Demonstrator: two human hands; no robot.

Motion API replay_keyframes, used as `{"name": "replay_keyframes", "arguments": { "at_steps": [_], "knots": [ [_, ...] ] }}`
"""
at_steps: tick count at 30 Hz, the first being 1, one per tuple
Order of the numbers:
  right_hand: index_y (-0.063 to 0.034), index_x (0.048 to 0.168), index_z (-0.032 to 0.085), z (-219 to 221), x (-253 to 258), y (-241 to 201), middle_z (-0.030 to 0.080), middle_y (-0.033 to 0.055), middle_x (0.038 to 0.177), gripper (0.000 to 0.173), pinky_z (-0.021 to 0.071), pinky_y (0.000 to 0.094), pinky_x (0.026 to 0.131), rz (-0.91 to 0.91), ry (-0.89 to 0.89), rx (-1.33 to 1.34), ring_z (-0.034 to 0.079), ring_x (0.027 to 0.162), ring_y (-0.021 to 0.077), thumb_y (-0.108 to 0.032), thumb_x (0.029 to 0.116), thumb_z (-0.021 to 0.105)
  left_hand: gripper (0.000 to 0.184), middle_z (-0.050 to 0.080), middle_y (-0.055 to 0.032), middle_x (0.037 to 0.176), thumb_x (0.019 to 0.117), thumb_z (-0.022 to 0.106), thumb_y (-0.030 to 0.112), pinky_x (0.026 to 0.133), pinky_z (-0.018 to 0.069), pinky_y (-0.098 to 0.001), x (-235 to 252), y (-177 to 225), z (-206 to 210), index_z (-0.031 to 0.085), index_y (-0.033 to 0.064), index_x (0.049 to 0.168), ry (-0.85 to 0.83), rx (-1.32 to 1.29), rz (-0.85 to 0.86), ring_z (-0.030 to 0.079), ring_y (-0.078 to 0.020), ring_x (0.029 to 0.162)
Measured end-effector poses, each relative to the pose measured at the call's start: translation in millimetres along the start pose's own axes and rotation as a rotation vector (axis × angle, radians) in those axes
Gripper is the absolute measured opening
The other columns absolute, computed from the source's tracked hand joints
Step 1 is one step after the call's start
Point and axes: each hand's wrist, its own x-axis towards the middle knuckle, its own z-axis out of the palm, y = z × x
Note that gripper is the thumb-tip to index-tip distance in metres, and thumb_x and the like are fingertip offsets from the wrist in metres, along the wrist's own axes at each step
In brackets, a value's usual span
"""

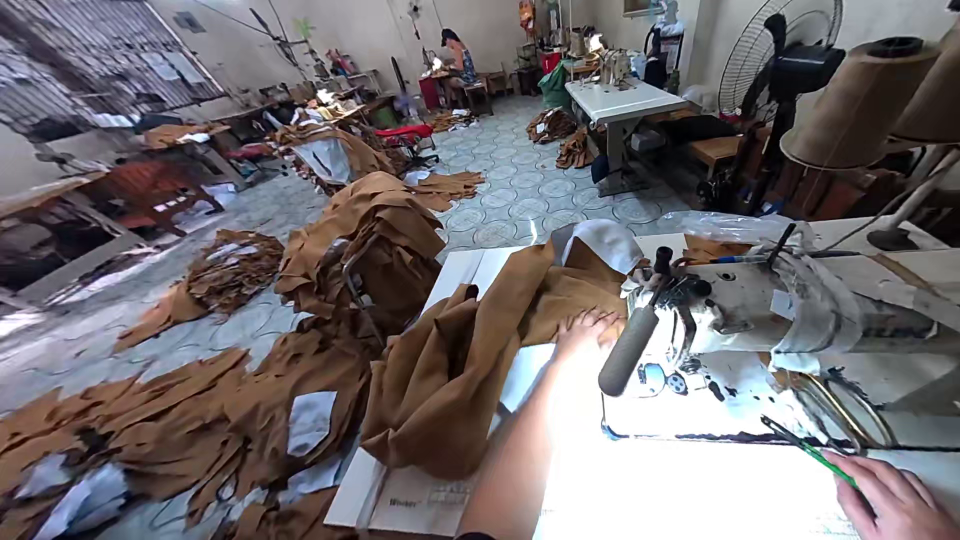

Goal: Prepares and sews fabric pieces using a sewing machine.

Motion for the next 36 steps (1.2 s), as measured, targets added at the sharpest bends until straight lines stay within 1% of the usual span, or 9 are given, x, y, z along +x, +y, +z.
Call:
{"name": "replay_keyframes", "arguments": {
  "at_steps": [7,11,15,20,25,29,31,33,36],
  "knots": [
    [0.0197,0.109,0.063,-2.3,18.0,-21.4,0.069,0.0349,0.101,0.026,0.0555,0.0565,0.084,-0.046,-0.104,0.362,0.071,0.092,0.0462,0.007,0.0918,0.049,0.019,0.068,-0.0272,0.115,0.0909,0.066,0.004,0.098,0.049,-0.0609,-150.9,-44.2,-50.0,0.077,-0.0022,0.105,0.568,-0.001,-0.194,0.063,-0.0459,0.114],
    [0.0122,0.121,0.058,11.6,50.3,-70.1,0.069,0.0092,0.1,0.031,0.0568,0.0254,0.082,0.052,-0.541,0.813,0.068,0.087,0.0066,0.0,0.0951,0.046,0.034,0.061,-0.0245,0.135,0.0997,0.061,0.013,0.109,0.0374,-0.0672,-235.7,-32.0,-49.5,0.069,0.0124,0.133,-0.208,0.111,-0.361,0.053,-0.0466,0.131],
    [0.0034,0.115,0.061,50.3,105.3,-131.2,0.065,-0.0005,0.091,0.023,0.053,0.0197,0.072,-0.032,-0.988,0.911,0.061,0.075,0.0005,-0.007,0.1024,0.044,0.022,0.074,-0.0083,0.099,0.0965,0.056,0.013,0.085,0.0595,-0.0383,-239.8,8.3,-44.9,0.076,0.0068,0.103,0.508,0.009,0.09,0.072,-0.0198,0.094],
    [-0.0004,0.116,0.057,90.9,126.3,-172.1,0.059,-0.0011,0.085,0.016,0.0502,0.0191,0.064,0.316,-0.706,1.179,0.057,0.07,0.0027,-0.003,0.1053,0.045,0.046,0.064,-0.0191,0.132,0.0982,0.064,0.038,0.108,0.042,-0.0556,-180.0,35.8,12.3,0.067,0.0024,0.127,-0.001,0.004,-0.105,0.056,-0.0364,0.129],
    [-0.0054,0.111,0.055,83.1,121.6,-153.4,0.06,-0.0032,0.085,0.013,0.0481,0.0175,0.059,0.411,-0.59,1.159,0.057,0.067,0.0016,-0.002,0.1033,0.045,0.042,0.072,-0.01,0.084,0.0819,0.075,0.049,0.076,0.0536,-0.0551,-213.4,23.9,33.2,0.073,0.0069,0.08,0.32,0.169,0.02,0.071,-0.0327,0.087],
    [0.0081,0.128,0.052,69.4,102.8,-161.5,0.062,0.0021,0.095,0.026,0.0524,0.016,0.074,0.211,-0.521,1.056,0.061,0.079,-0.0008,-0.002,0.1036,0.048,0.027,0.074,-0.01,0.094,0.0889,0.07,0.033,0.091,0.0474,-0.0615,-209.5,18.6,48.1,0.076,0.0074,0.087,0.296,0.075,0.118,0.071,-0.0299,0.097],
    [0.0082,0.113,0.06,66.6,81.3,-158.3,0.067,-0.0021,0.087,0.019,0.0536,0.0162,0.078,0.119,-0.53,1.138,0.063,0.079,-0.0025,0.0,0.0997,0.05,0.017,0.074,-0.0048,0.091,0.0921,0.065,0.018,0.099,0.0463,-0.0516,-210.9,11.3,43.1,0.074,0.0048,0.087,0.354,-0.349,0.198,0.071,-0.0173,0.095],
    [-0.0042,0.105,0.063,58.9,62.0,-153.2,0.07,-0.0102,0.083,0.019,0.0554,0.0173,0.078,0.131,-0.648,1.301,0.066,0.079,-0.0029,-0.004,0.0936,0.048,0.019,0.071,0.0069,0.092,0.0963,0.059,0.01,0.09,0.0525,-0.0215,-217.3,3.4,28.6,0.07,-0.0006,0.108,0.234,-0.898,0.16,0.065,0.0023,0.088],
    [-0.0063,0.107,0.06,42.1,46.4,-159.2,0.063,-0.0126,0.078,0.02,0.0518,0.015,0.067,0.035,-0.643,1.136,0.06,0.07,-0.006,-0.02,0.0932,0.055,0.041,0.068,0.011,0.095,0.0976,0.056,0.007,0.077,0.0526,-0.0162,-220.0,-5.9,17.8,0.054,-0.0039,0.137,0.011,-1.25,0.112,0.061,0.0064,0.08]
  ]
}}
